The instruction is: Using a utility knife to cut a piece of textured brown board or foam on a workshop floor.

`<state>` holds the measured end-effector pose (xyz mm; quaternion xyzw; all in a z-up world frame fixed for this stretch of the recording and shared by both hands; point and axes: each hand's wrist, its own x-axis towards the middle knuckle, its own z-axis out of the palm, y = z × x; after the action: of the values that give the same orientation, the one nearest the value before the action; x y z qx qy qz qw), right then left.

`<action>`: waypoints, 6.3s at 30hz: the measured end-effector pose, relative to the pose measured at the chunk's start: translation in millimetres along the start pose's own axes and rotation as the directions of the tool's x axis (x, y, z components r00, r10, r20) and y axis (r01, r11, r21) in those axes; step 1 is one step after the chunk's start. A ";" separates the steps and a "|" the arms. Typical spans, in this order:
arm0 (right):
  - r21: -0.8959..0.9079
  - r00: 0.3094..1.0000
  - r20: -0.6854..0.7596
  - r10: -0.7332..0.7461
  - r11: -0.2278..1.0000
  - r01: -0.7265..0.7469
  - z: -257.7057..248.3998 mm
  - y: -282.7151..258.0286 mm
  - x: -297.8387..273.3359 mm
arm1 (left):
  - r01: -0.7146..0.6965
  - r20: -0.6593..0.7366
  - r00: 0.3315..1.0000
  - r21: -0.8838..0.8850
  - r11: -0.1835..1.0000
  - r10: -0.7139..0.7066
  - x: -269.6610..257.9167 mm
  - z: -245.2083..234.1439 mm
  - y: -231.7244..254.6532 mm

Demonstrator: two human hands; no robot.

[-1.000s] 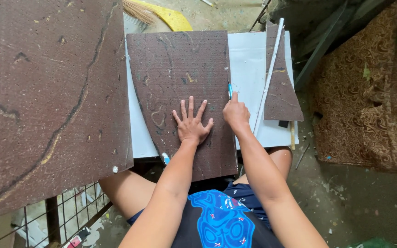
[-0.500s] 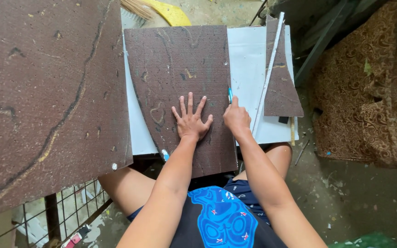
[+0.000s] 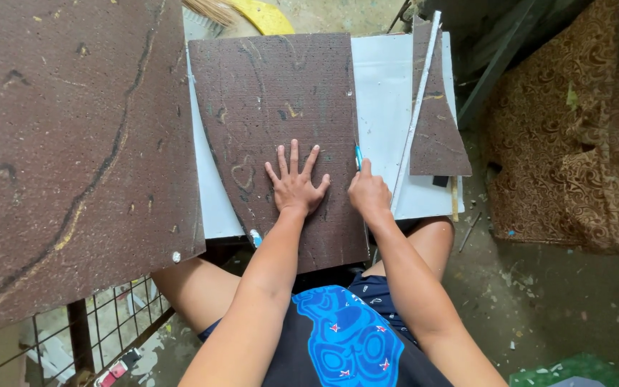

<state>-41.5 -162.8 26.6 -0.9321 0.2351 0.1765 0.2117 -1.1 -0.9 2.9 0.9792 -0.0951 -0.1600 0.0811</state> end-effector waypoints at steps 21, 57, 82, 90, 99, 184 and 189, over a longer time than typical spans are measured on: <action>0.026 0.991 0.122 0.050 0.998 -0.054 -3.9 32.5 -81.4 | -0.014 0.004 1.000 -0.025 1.000 0.014 -1.4 -2.1 -1.2; 0.172 0.959 -0.245 -0.142 0.967 0.188 -24.6 -58.9 221.5 | -0.003 0.047 0.999 -0.022 1.000 0.004 1.9 -7.3 -0.5; 0.111 0.959 -0.257 -0.122 0.982 0.155 -21.7 -62.1 217.6 | -0.018 -0.016 1.000 -0.035 0.999 0.017 4.3 7.4 -3.3; 0.136 0.956 -0.272 -0.111 0.979 0.152 -15.9 -55.7 223.0 | -0.033 -0.075 0.997 -0.040 0.999 0.030 5.1 15.3 -4.4; 0.073 0.970 -0.227 -0.085 0.992 0.104 -19.3 -63.7 227.5 | -0.019 -0.028 0.999 -0.040 0.999 0.018 4.3 6.7 -3.3; 0.777 0.965 -0.261 -0.038 0.585 0.233 12.5 32.5 2.9 | -0.023 -0.456 0.887 -0.214 0.977 -0.079 -20.2 -5.6 -62.8; 0.694 0.962 -0.272 0.004 0.693 0.193 15.5 39.0 -3.1 | -0.106 0.022 0.994 -0.086 0.991 0.108 -74.5 -39.6 -24.9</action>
<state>-67.6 -185.5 2.7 -0.8019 0.2611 -0.0596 0.5341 -53.4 44.2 57.5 0.9661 -0.1419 -0.1725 0.1295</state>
